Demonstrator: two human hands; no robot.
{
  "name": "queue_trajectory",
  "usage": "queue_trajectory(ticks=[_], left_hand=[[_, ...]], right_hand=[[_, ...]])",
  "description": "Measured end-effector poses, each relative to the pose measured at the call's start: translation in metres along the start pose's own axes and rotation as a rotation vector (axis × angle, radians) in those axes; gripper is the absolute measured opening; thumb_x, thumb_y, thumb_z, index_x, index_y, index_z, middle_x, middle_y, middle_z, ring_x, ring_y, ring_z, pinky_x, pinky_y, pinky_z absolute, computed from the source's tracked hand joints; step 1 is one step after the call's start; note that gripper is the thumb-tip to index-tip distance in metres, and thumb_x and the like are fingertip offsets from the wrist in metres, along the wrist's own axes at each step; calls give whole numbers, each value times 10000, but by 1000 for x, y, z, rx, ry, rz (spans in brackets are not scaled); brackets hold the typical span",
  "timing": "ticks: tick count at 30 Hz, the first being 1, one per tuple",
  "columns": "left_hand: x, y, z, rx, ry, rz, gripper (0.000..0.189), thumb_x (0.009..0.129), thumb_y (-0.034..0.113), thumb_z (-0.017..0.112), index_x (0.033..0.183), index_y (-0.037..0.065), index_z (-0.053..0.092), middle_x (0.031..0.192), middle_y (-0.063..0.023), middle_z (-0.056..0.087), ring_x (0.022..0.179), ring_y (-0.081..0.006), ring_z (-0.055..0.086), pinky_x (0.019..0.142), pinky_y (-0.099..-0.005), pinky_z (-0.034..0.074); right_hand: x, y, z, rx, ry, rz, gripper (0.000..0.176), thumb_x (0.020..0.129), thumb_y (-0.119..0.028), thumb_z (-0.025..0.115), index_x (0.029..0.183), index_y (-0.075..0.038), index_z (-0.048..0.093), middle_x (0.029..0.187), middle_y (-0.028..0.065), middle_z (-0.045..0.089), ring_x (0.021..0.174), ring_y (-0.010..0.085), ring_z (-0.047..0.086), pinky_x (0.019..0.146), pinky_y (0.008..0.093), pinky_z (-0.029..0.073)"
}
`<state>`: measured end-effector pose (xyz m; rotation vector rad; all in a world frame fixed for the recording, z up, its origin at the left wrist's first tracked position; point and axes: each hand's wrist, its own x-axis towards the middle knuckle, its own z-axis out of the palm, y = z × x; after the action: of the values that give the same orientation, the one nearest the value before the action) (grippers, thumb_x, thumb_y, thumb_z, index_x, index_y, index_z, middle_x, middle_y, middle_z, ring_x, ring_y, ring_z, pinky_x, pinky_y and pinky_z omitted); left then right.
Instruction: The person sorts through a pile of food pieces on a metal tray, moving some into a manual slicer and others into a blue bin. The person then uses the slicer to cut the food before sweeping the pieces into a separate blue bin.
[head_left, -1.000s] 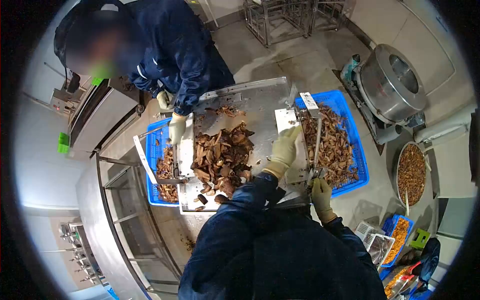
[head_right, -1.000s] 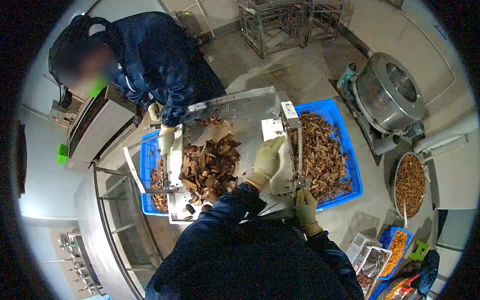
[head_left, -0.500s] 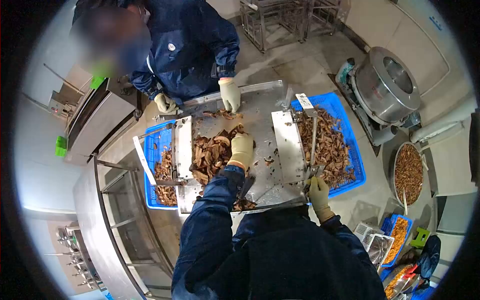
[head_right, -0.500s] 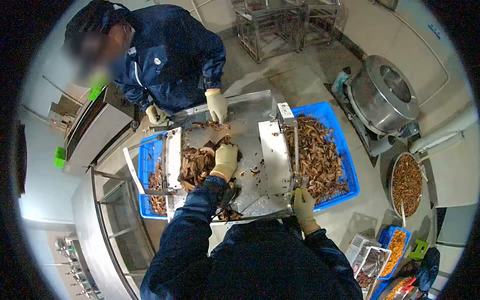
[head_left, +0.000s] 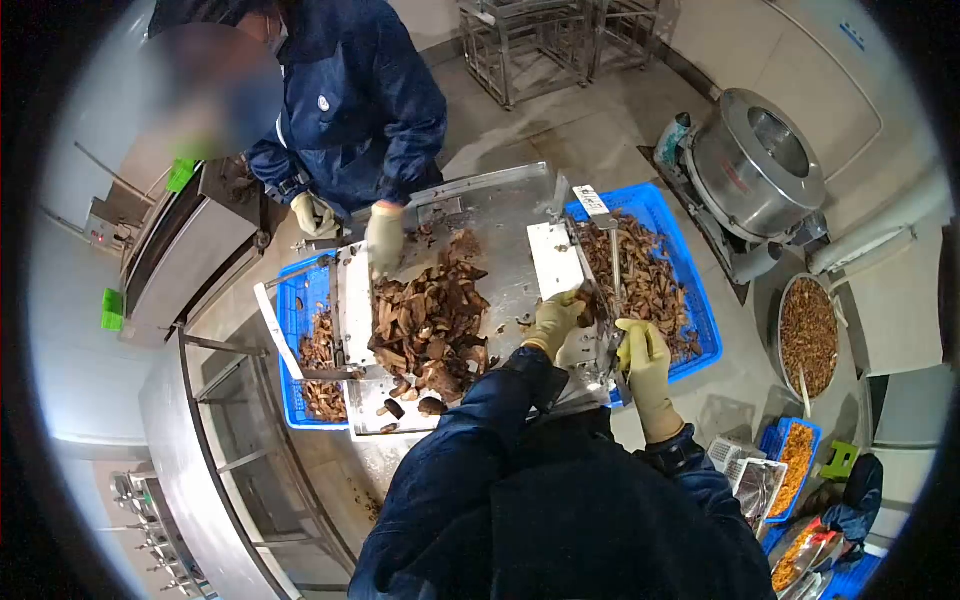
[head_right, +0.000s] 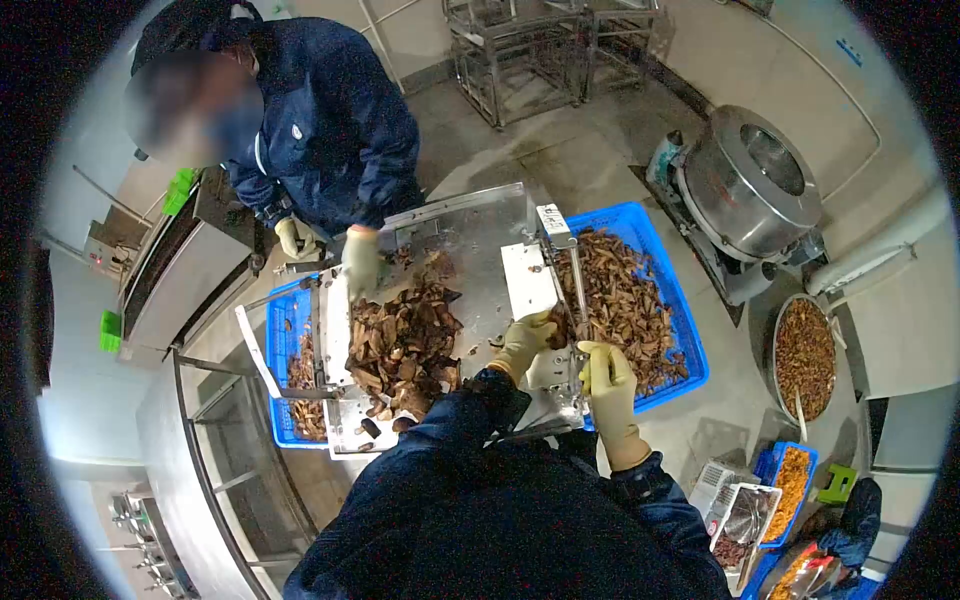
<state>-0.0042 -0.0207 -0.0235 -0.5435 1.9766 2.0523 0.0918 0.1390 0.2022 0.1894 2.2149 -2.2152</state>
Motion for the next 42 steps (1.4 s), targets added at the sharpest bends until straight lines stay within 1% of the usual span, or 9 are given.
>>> queue_trajectory(ticks=[15,18,25,27,29,30,32,38,42], left_hand=[[-20,36,9,144,169,-1,399,836,271,774,1193,106,708,1125,-84,734,998,-173,682,888,-283,503],[28,-37,11,-48,139,90,338,875,214,768,1167,58,701,1031,-34,727,791,-84,607,737,-260,519],[-12,18,11,181,199,44,334,860,213,768,1151,60,711,1086,-52,738,931,-137,668,836,-279,526],[-15,18,13,129,205,43,325,857,224,764,1133,59,720,1084,-53,742,940,-142,681,848,-272,525],[-35,55,11,166,191,-51,320,857,213,766,1129,51,721,1070,-74,742,937,-158,681,845,-287,523],[-41,69,10,185,183,-96,318,857,208,767,1127,46,722,1064,-85,742,936,-167,681,844,-294,522],[-21,32,10,218,204,-47,313,857,221,771,1119,56,727,1020,-76,750,897,-146,681,817,-295,526],[-33,58,13,208,219,-93,317,850,219,781,1117,59,722,1026,-53,749,860,-147,671,799,-304,531],[-11,15,15,89,228,52,332,845,236,792,1123,70,723,1006,-40,746,846,-132,659,779,-283,527]], right_hand=[[26,-28,11,101,-52,48,378,1076,-265,442,917,-17,678,492,-85,355,405,14,272,394,222,195],[27,-25,9,124,-73,66,380,1075,-271,447,916,-14,679,495,-79,364,412,14,276,400,219,196],[26,-26,8,-11,-34,91,360,1044,-219,478,846,-1,684,565,-56,467,491,22,385,467,223,287],[19,5,6,-270,37,-229,374,1038,-221,478,814,-1,682,585,-35,511,515,46,431,488,240,331],[2,50,-7,-152,8,-9,415,1042,-258,483,775,-5,676,624,0,574,558,86,492,518,277,388],[-6,73,-11,-385,11,-128,433,1047,-289,488,774,-10,675,636,3,579,565,79,483,517,276,380],[-13,109,-14,-230,34,96,368,1031,-197,470,742,-34,630,591,7,529,535,97,478,512,278,370],[13,-26,8,-144,25,125,379,1034,-249,488,807,-13,679,652,12,598,541,90,487,516,278,391],[11,-1,7,-305,59,33,391,1027,-250,493,771,-19,678,646,44,610,540,106,526,524,276,411]])
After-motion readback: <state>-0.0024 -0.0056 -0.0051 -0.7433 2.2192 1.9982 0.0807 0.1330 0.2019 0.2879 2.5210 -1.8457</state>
